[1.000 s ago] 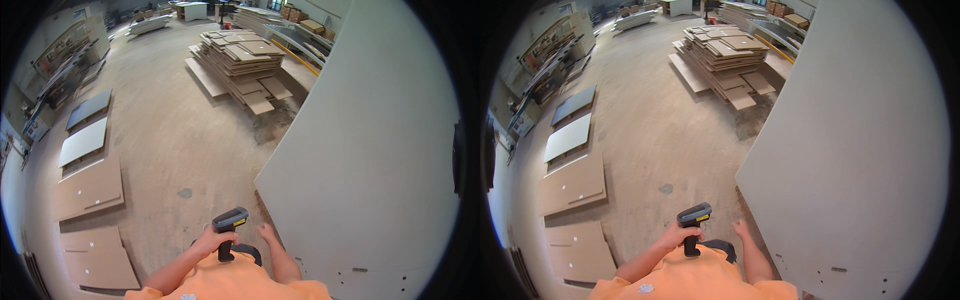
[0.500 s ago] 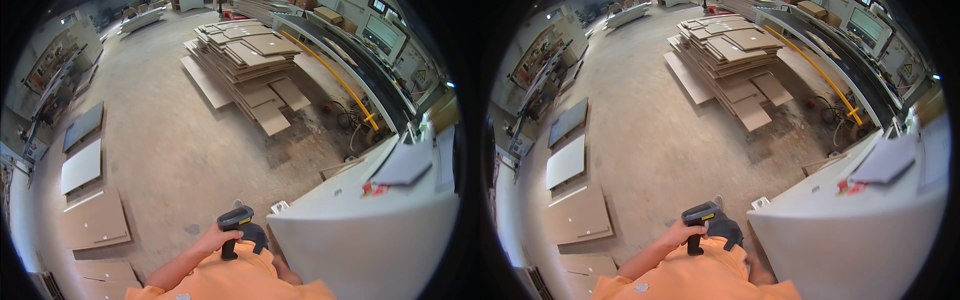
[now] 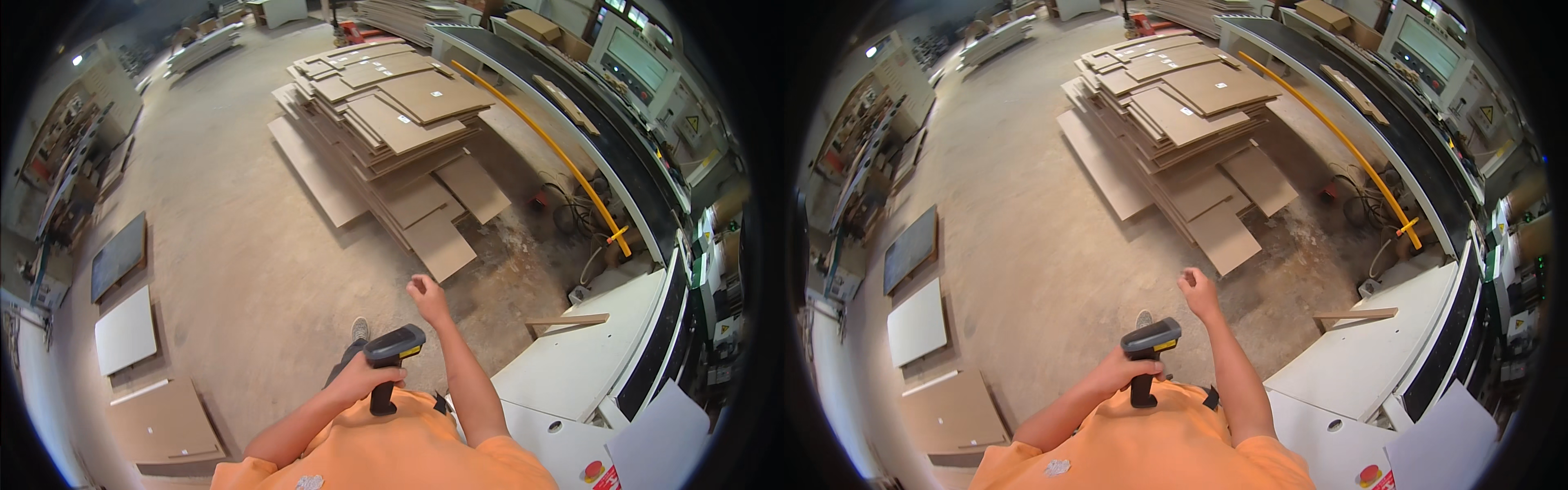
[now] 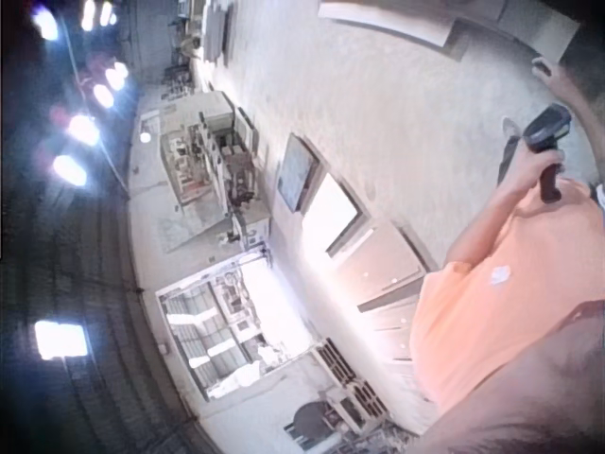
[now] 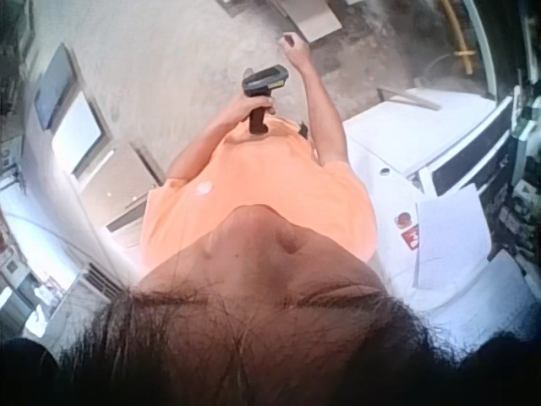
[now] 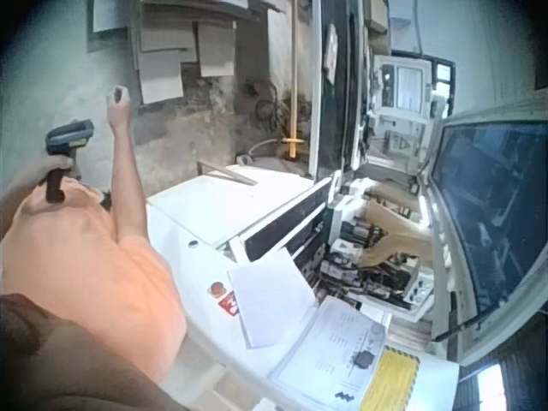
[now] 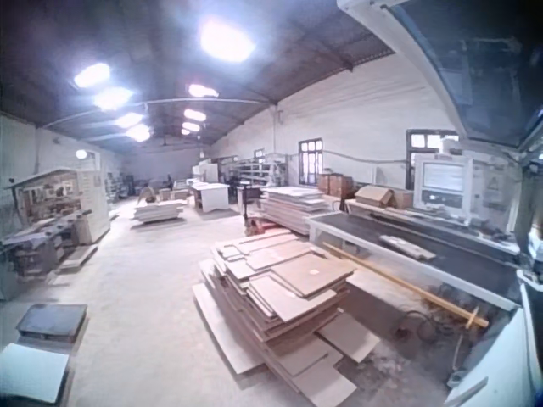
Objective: The person scans barcodes on multiple wooden panels using a handheld barcode scanner in a workshop. They pick up panels from the floor and a worktable, scan them, and place them back in organized stacks.
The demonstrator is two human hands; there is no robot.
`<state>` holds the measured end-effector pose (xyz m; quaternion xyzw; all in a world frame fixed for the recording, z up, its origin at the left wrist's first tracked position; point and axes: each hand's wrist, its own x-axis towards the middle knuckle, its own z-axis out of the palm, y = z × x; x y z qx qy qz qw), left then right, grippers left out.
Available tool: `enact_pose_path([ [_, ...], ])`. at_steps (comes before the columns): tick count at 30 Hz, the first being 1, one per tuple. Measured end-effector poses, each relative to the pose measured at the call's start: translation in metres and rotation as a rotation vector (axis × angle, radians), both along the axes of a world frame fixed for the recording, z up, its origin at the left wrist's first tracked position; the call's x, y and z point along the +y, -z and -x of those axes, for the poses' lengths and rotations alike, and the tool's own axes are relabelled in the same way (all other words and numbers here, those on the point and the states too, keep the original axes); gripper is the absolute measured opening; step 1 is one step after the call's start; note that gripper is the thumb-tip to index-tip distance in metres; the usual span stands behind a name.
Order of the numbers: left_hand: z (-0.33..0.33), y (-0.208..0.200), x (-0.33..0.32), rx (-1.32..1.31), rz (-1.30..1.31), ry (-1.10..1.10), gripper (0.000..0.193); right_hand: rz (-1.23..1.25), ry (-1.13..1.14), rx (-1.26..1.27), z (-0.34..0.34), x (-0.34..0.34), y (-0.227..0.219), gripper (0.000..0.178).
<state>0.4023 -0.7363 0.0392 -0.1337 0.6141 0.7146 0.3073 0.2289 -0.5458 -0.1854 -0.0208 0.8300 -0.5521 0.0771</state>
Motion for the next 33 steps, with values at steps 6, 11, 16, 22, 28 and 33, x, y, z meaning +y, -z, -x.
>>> enact_pose_path([
  [6,0.161,-0.005,-0.004,-0.007,-0.168,0.183,0.027,-0.597,0.18,-0.515,-0.06,0.116,0.13,0.034],
  [11,0.278,-0.004,0.011,0.043,-0.214,0.37,0.037,0.051,1.028,-0.867,-0.174,0.211,0.145,0.013],
  [16,0.351,0.007,0.057,-0.052,-0.141,0.287,0.042,0.495,1.098,-1.094,-0.186,0.253,0.136,0.014],
  [22,0.417,0.022,0.166,-0.197,-0.043,0.238,0.041,0.005,0.597,-0.972,-0.052,0.353,0.181,0.017],
  [28,0.484,0.019,0.301,-0.184,-0.032,0.334,0.033,-0.39,0.377,-0.617,0.141,0.525,0.158,0.018],
  [33,0.535,0.017,0.383,-0.124,-0.222,0.43,0.038,-0.094,0.741,-0.44,0.284,0.591,0.091,0.022],
])
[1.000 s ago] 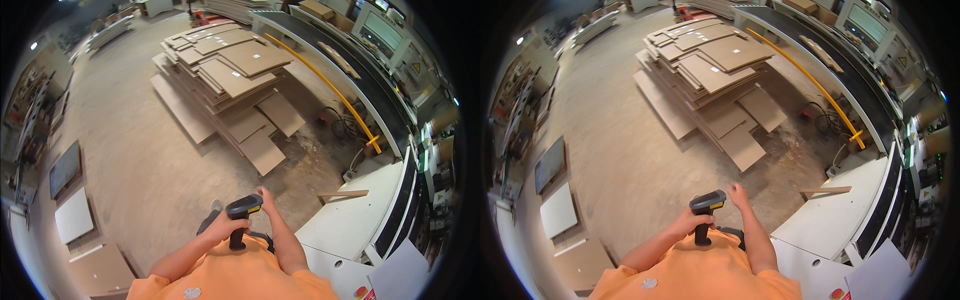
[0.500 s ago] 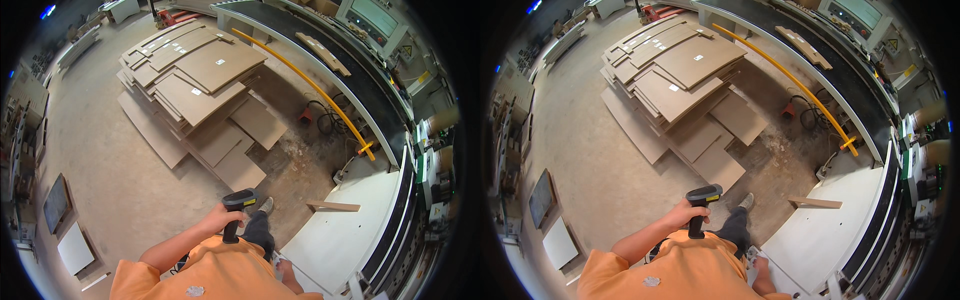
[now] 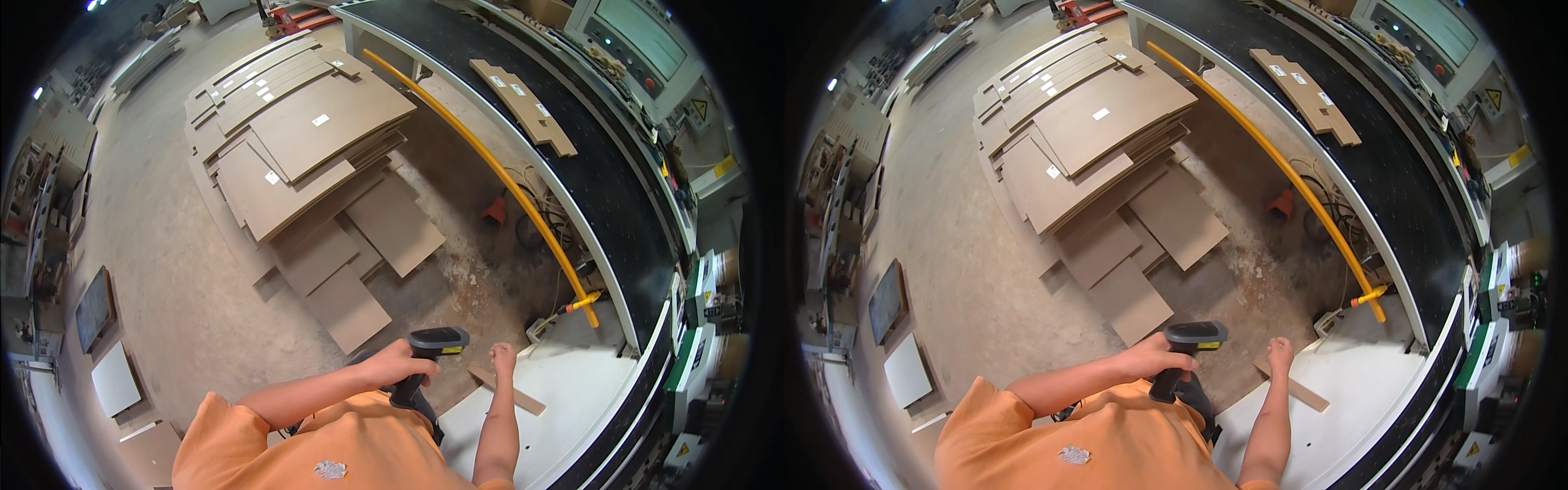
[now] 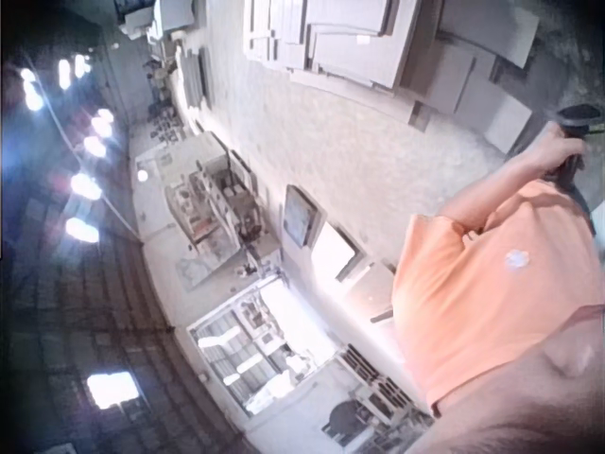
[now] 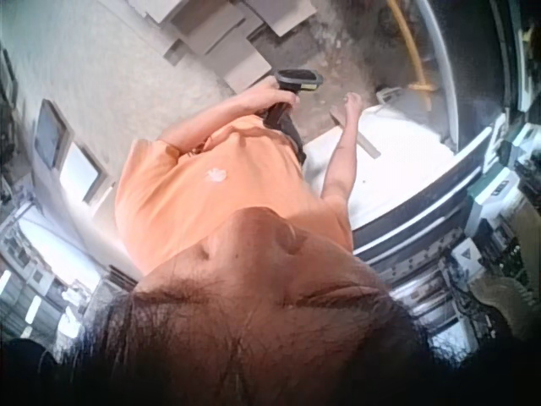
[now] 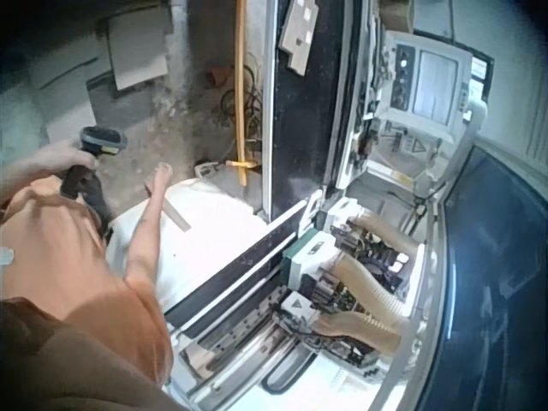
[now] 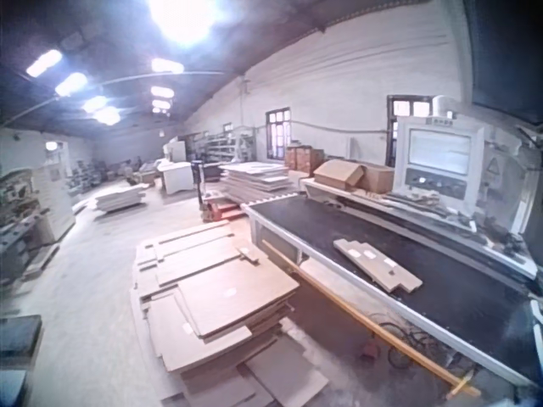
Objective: The person scans barcodes on multiple wooden panels using a handheld barcode scanner in a workshop. They pick up panels from the floor and a worktable, scan them, and place them back in organized stacks.
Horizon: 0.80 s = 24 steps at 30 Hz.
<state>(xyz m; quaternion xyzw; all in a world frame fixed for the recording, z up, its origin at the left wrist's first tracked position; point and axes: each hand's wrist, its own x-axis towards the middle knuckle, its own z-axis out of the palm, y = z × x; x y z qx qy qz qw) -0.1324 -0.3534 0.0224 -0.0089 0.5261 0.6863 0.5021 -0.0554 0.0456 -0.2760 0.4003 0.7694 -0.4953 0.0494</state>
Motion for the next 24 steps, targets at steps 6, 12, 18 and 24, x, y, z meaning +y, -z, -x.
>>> enact_pose_path([
  [6,0.075,0.005,0.052,0.01,-0.086,-0.02,0.039,-0.001,-0.225,0.06,0.063,-0.003,0.014,0.022],
  [12,0.189,0.016,0.077,0.042,-0.035,-0.047,0.036,-0.05,-0.438,-0.122,0.105,0.027,0.047,0.03],
  [18,0.307,-0.005,0.092,0.072,-0.072,-0.246,0.024,-0.108,-0.563,-0.153,0.257,0.028,0.004,0.038],
  [24,0.381,0.0,0.05,0.211,-0.038,-0.489,0.024,-0.2,-0.816,-0.025,0.464,-0.062,-0.039,0.041],
])
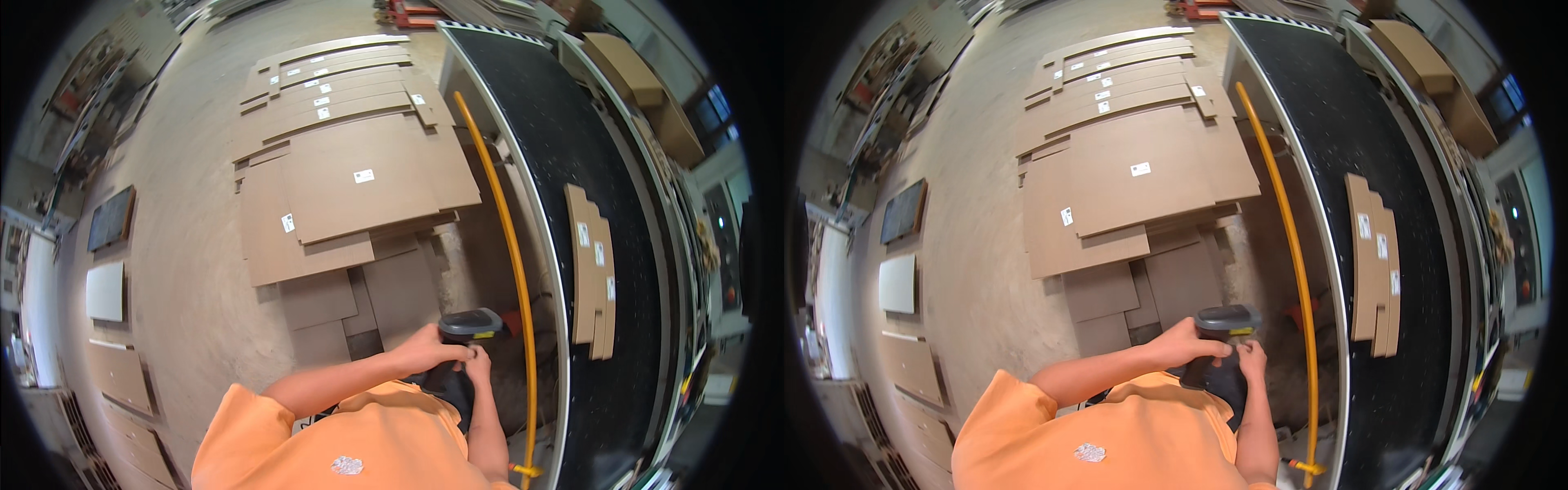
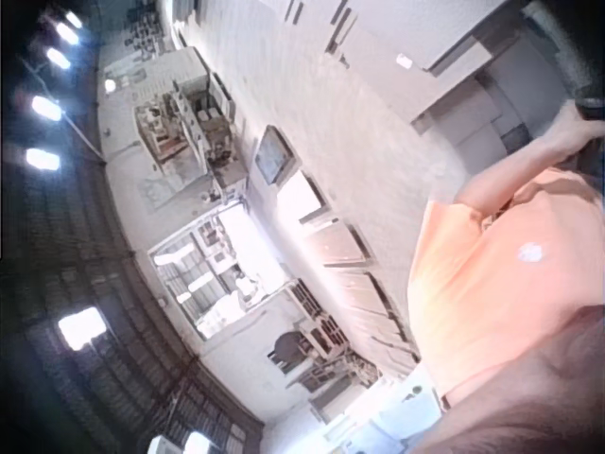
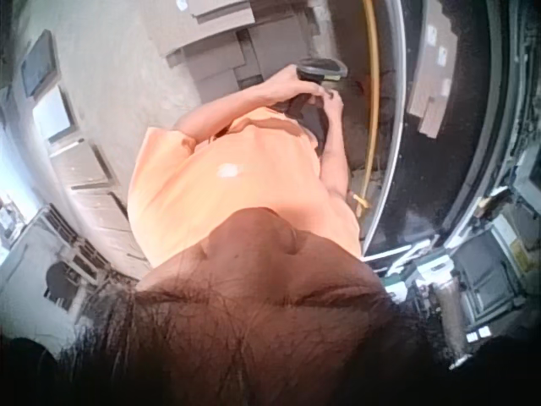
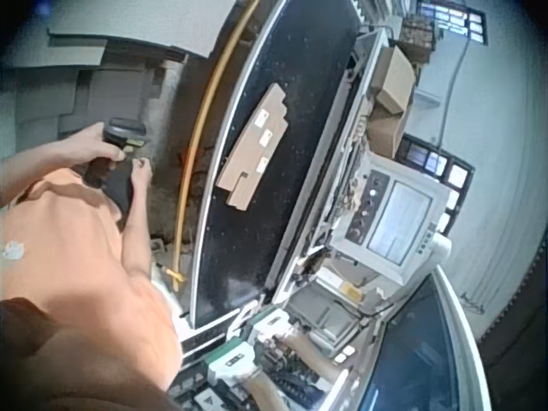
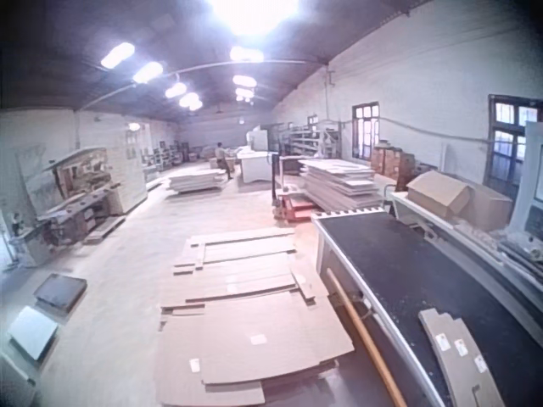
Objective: The person scans barcodes on multiple wooden panels using a handheld barcode scanner in a workshop. They pick up panels from the floor and a worktable, scan them, and place them back in organized stacks.
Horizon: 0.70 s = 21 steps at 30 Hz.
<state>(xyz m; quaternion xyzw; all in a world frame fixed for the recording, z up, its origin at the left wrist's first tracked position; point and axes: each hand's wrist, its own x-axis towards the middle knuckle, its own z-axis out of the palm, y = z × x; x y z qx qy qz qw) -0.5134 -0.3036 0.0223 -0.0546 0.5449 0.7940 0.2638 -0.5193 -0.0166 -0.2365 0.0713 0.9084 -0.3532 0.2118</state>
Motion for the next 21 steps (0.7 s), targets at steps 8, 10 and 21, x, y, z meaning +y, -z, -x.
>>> enact_pose_path([
  [8,0.05,0.08,-0.075,-0.418,0.296,-0.67,0.033,0.145,-0.336,0.207,0.25,-0.164,-0.022,0.036],
  [10,0.077,0.11,-0.095,-0.531,0.277,-0.905,0.028,0.186,-0.356,0.229,0.319,-0.207,-0.022,0.041],
  [21,0.236,0.237,-0.274,-0.63,1.287,-1.013,0.063,0.102,-0.385,0.551,0.608,-0.398,0.001,0.072],
])
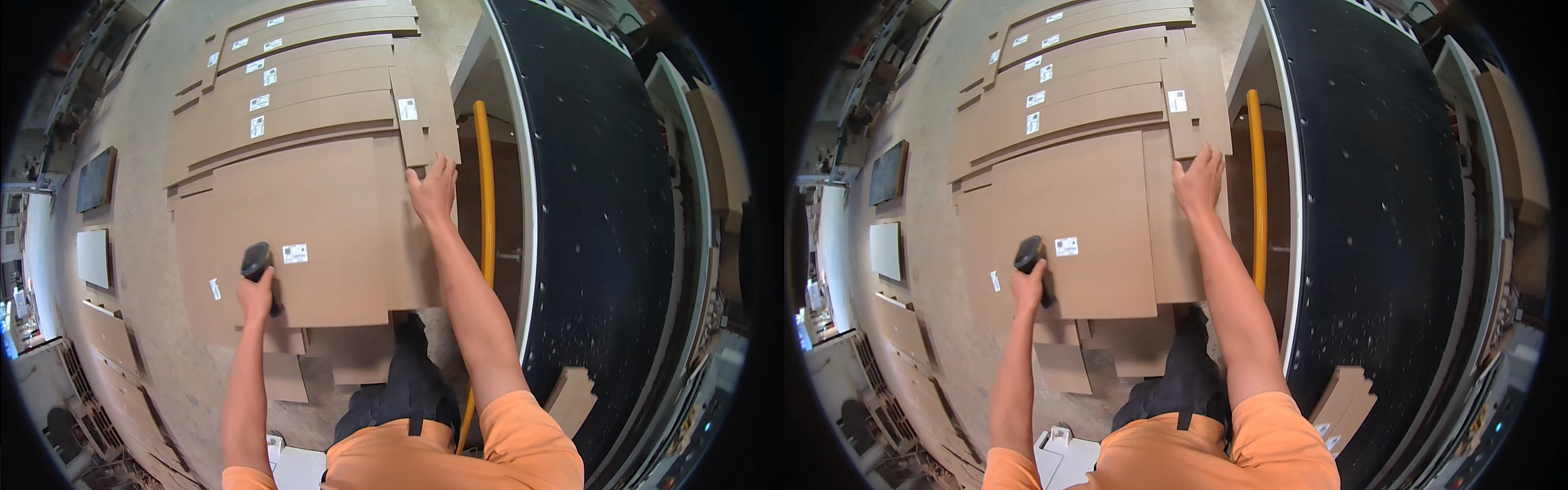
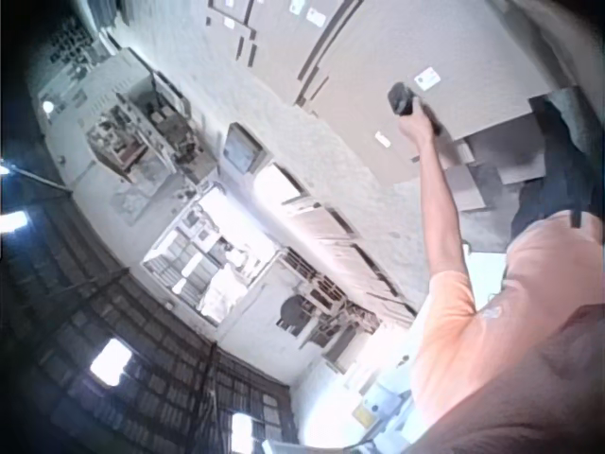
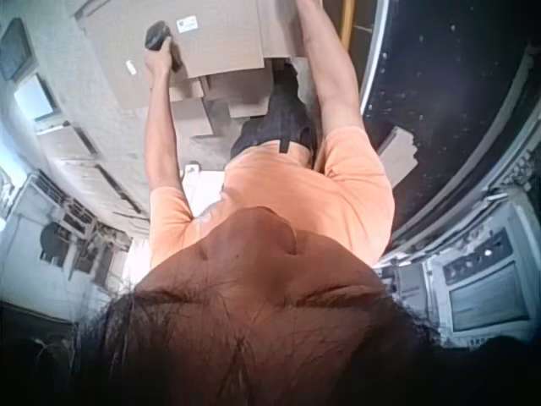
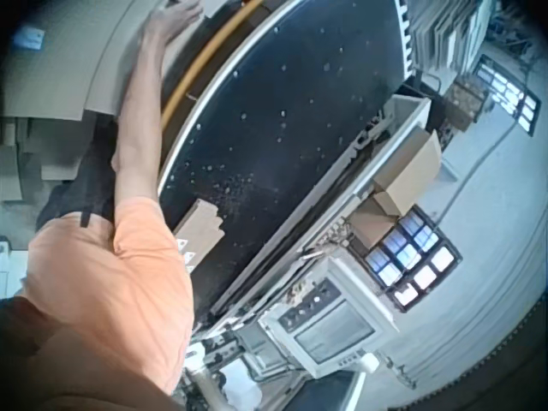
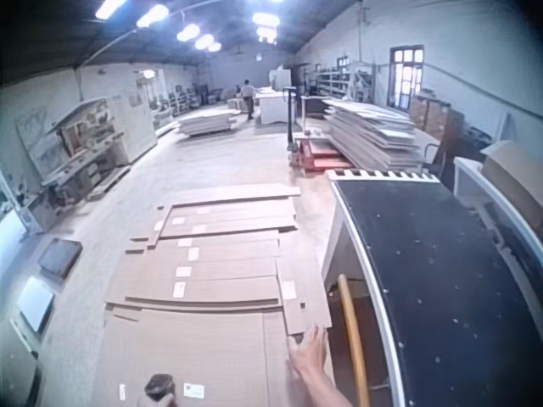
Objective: The person scans barcodes on multiple wooden panels using a handheld barcode scanner in a workshop. They pick up panels from the floor and a worktable, scan them, and place them back in organized stacks.
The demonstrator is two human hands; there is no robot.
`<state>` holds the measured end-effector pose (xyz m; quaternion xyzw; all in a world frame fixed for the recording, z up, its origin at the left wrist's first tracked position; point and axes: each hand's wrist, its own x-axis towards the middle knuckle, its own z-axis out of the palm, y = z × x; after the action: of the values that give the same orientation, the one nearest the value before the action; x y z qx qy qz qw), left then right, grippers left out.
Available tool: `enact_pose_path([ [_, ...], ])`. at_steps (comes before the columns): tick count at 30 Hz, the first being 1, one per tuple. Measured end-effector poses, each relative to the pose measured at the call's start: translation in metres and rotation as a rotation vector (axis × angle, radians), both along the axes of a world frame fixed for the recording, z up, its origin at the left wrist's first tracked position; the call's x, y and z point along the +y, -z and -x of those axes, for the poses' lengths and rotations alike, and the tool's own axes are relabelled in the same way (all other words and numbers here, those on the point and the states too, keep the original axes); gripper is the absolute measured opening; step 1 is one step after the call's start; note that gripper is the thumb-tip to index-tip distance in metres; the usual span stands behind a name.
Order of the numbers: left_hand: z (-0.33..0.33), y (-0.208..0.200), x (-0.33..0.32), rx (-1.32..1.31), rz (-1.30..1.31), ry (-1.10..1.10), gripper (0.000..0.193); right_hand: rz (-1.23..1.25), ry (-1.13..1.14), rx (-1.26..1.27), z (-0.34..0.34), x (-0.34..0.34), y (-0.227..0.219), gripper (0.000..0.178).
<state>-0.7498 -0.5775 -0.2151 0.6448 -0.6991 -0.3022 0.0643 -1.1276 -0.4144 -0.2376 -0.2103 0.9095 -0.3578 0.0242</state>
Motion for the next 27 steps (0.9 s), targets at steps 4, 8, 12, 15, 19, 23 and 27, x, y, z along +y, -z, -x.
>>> enact_pose_path([
  [4,0.023,0.011,-0.058,-0.127,0.116,-0.033,0.066,-0.06,-0.045,0.051,0.031,-0.033,0.001,0.077],
  [8,0.038,0.017,-0.095,-0.04,0.101,-0.121,0.056,-0.138,-0.079,0.043,0.045,-0.052,0.01,0.078],
  [12,0.043,0.018,-0.096,-0.038,0.06,-0.194,0.048,-0.17,-0.094,-0.11,0.059,-0.064,0.021,0.078],
  [15,0.045,0.017,-0.092,-0.003,0.087,-0.186,0.046,-0.158,-0.01,-0.249,0.061,-0.07,0.016,0.076],
  [19,0.046,0.016,-0.09,-0.046,0.081,-0.231,0.048,0.006,0.112,-0.132,0.036,-0.103,-0.013,0.074],
  [23,0.05,0.014,-0.089,-0.067,0.041,-0.275,0.046,0.208,-0.195,-0.05,0.019,-0.213,-0.037,0.071],
  [27,0.051,0.013,-0.088,-0.091,0.047,-0.305,0.043,0.262,-0.484,-0.171,0.004,-0.37,-0.04,0.071],
])
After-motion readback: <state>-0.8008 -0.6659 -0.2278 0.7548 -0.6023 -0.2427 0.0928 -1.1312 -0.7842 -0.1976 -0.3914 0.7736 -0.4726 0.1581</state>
